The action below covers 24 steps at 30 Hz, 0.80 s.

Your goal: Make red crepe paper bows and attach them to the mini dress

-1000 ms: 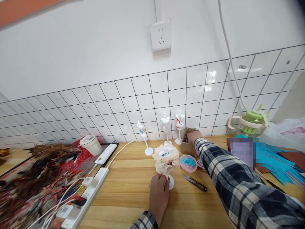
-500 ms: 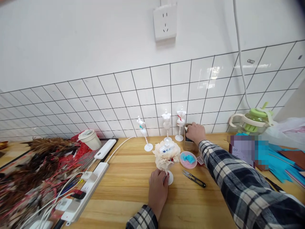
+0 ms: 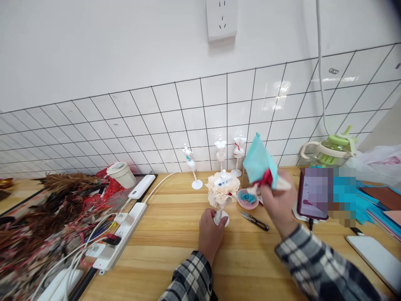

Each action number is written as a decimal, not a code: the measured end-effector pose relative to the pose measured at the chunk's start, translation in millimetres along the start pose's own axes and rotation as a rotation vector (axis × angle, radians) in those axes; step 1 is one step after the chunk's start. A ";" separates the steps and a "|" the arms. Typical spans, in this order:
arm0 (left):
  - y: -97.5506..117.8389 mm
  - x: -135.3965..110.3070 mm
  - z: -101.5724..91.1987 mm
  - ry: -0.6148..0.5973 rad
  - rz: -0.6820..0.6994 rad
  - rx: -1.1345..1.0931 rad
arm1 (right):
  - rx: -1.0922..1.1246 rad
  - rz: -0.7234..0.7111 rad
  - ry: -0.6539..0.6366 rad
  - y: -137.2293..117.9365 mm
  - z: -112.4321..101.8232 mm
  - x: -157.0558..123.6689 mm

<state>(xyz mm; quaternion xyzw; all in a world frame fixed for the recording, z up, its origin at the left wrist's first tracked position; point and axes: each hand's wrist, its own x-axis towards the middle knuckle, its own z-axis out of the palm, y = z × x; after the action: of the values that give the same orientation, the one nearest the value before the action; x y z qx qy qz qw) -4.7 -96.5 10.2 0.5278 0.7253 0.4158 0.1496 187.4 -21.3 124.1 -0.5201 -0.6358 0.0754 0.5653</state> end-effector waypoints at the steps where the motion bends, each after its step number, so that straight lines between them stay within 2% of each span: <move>1: 0.4 -2.0 -3.2 0.071 -0.005 -0.046 | 0.098 -0.002 -0.026 0.0 -5.7 -29.4; 3: 2.8 -11.8 -12.1 0.176 -0.016 -0.093 | 0.246 0.047 -0.159 2.4 -9.8 -80.5; 5: 7.3 -30.3 -20.9 0.189 -0.017 -0.148 | 0.307 0.055 -0.324 3.7 -5.7 -114.5; 6: 9.9 -41.8 -24.2 0.155 -0.001 -0.199 | 0.317 0.052 -0.399 3.0 -2.0 -124.8; 8: 14.3 -64.8 -28.0 -0.096 0.061 -0.475 | 0.341 0.010 -0.491 -1.2 5.6 -136.7; 10: 15.1 -80.5 -30.3 -0.326 0.067 -0.590 | 0.369 -0.065 -0.604 -6.2 11.2 -144.0; 11: 13.5 -83.6 -32.2 -0.354 0.029 -0.592 | 0.385 -0.095 -0.672 -7.7 12.9 -147.6; 12: 10.3 -83.1 -35.6 -0.318 -0.026 -0.553 | 0.399 -0.112 -0.725 -7.9 14.1 -151.4; 14: 0.4 -72.9 -47.6 -0.229 -0.042 -0.445 | 0.400 -0.107 -0.779 -4.1 15.8 -158.5; 19: -24.2 -21.6 -85.7 0.131 0.194 -0.013 | 0.267 -0.064 -0.683 16.2 23.0 -164.1; 21: -27.2 0.0 -88.1 0.150 0.254 0.088 | 0.240 -0.082 -0.656 20.9 25.8 -163.9; 23: -27.7 18.1 -80.5 0.141 0.308 0.145 | 0.235 -0.126 -0.643 21.9 26.4 -163.5; 24: -27.9 24.9 -74.6 0.100 0.331 0.170 | 0.233 -0.149 -0.629 21.2 25.7 -163.0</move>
<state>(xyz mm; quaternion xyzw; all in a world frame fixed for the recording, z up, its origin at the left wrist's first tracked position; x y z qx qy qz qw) -81.4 -110.3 39.9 0.6293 0.6676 0.3977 -0.0024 149.8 -120.9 -3.8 -0.3554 -0.8023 0.2627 0.4011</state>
